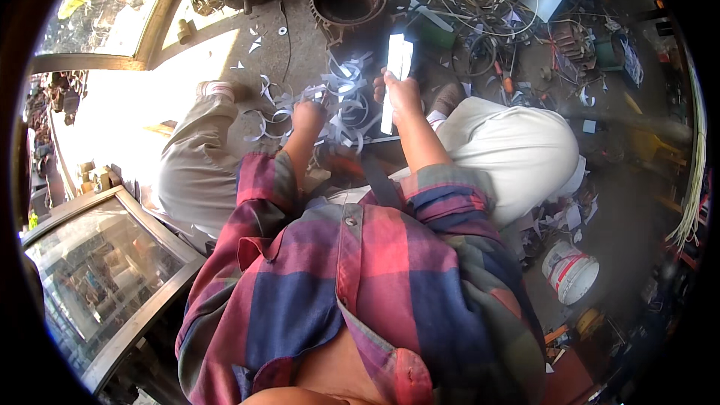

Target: The person walks through a cluttered scrapyard and enters a room filled with metal parts and wires. They sit on the floor and begin sorting through a pile of scrap, picking up and examining various metal pieces and wires.

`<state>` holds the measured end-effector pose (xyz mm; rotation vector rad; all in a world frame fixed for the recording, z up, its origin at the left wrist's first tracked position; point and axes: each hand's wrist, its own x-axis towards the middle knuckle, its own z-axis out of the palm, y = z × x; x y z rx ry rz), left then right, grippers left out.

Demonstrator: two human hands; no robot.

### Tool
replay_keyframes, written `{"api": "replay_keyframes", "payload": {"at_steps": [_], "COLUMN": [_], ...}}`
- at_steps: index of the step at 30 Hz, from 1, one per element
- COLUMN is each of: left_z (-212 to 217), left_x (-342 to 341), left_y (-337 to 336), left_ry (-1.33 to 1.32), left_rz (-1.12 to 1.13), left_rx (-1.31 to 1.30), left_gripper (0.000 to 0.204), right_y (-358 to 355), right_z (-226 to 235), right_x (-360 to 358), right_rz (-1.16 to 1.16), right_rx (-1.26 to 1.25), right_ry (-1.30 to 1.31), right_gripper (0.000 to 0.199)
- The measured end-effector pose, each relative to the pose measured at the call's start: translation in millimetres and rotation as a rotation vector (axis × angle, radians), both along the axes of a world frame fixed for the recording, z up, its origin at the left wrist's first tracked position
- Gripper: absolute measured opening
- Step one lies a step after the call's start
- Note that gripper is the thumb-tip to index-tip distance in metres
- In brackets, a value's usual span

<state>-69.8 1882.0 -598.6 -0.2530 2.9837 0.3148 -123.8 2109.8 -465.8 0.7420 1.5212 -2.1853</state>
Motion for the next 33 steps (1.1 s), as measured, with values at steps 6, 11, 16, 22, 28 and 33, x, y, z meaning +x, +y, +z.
{"api": "replay_keyframes", "payload": {"at_steps": [6,11,16,22,28,33], "left_z": [92,130,136,108,-3,-32], "left_x": [-28,-17,-16,-9,-1,27], "left_y": [27,64,79,80,-25,-70], "left_ry": [-0.094,-0.363,-0.388,-0.571,-0.266,-0.303], "left_rz": [0.485,0.768,0.708,0.436,0.393,0.553], "left_rx": [1.106,1.603,1.452,1.430,0.347,0.317], "left_gripper": [0.022,0.028,0.023,0.029,0.018,0.018], "right_y": [9,-12,-20,-15,9,6], "right_z": [-62,-70,-48,-44,-58,-74], "right_x": [-5,-5,-3,-2,-24,-28], "right_rz": [0.081,0.204,0.237,0.333,-0.115,-0.115], "right_rx": [-0.123,-0.171,-0.263,0.016,0.023,0.039], "right_ry": [-0.149,0.000,0.079,0.022,-0.112,-0.130], "right_gripper": [0.019,0.029,0.039,0.027,0.015,0.016]}}
